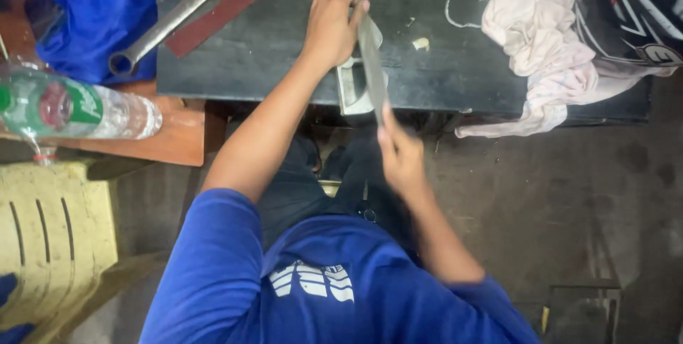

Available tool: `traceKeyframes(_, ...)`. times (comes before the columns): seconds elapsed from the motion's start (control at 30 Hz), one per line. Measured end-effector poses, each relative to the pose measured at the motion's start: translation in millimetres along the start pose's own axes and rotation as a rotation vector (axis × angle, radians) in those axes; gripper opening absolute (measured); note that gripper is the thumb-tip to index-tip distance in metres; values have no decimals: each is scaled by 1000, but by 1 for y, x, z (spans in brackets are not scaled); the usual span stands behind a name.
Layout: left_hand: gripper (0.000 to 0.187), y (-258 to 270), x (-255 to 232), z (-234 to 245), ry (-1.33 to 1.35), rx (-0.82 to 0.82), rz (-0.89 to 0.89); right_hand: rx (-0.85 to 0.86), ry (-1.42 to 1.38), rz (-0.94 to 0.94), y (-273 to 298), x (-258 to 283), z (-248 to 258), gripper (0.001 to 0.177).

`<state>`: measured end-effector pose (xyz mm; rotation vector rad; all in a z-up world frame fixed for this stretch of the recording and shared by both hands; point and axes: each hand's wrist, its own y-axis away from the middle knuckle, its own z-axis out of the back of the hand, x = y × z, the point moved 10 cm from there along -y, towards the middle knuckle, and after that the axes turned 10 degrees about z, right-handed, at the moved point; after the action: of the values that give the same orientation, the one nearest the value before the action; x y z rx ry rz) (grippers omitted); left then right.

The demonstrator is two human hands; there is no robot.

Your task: The person files a metal object on a workbench using a metal file. They hold the object with one hand and file its edges and surfaces with the other, occasionally repositioning the object to access different areas.

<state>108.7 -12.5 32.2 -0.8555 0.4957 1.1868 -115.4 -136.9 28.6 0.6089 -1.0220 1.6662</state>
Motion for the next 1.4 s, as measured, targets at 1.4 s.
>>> traceKeyframes(1.4, 18, 18, -56, -49, 82, 394, -391, -60, -9, 26, 8, -16, 16, 44)
